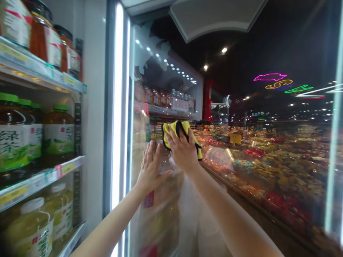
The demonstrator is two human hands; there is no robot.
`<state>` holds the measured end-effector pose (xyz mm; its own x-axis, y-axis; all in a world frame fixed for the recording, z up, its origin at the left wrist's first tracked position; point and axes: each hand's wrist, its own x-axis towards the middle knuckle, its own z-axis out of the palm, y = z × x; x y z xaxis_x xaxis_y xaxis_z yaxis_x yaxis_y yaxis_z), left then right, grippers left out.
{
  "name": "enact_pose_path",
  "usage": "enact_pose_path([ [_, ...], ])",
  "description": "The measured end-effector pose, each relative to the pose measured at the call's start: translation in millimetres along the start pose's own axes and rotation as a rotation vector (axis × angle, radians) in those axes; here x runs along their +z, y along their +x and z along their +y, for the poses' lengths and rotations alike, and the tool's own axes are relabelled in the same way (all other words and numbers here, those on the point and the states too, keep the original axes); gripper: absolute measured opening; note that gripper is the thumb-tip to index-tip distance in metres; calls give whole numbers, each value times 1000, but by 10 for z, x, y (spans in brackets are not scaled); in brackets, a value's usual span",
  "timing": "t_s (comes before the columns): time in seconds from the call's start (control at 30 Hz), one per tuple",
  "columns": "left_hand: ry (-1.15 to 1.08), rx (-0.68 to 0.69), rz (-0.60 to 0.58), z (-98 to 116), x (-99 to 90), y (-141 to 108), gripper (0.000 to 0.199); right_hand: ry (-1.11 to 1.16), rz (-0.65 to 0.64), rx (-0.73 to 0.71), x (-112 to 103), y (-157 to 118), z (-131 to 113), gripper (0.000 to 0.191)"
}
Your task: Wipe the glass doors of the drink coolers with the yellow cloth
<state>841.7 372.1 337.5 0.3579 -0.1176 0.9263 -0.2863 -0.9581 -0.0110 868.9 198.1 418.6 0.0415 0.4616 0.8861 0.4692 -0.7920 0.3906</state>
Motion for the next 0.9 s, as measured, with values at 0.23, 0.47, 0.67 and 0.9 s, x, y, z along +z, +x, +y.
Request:
enact_pose_path([
  [0.23,3,84,13,241,112,112,119,-129,18,114,-306,-427,612,67],
  [0.47,-34,38,77,521,232,288,122,-136,-5,161,-344,-319,629,66],
  [0.67,-35,169,66,686,263,343,111,-229,-4,215,-508,-893,1036,65],
  [0.9,-42,169,85,1036,366,445,106,-267,41,374,-558,-717,1150,69],
])
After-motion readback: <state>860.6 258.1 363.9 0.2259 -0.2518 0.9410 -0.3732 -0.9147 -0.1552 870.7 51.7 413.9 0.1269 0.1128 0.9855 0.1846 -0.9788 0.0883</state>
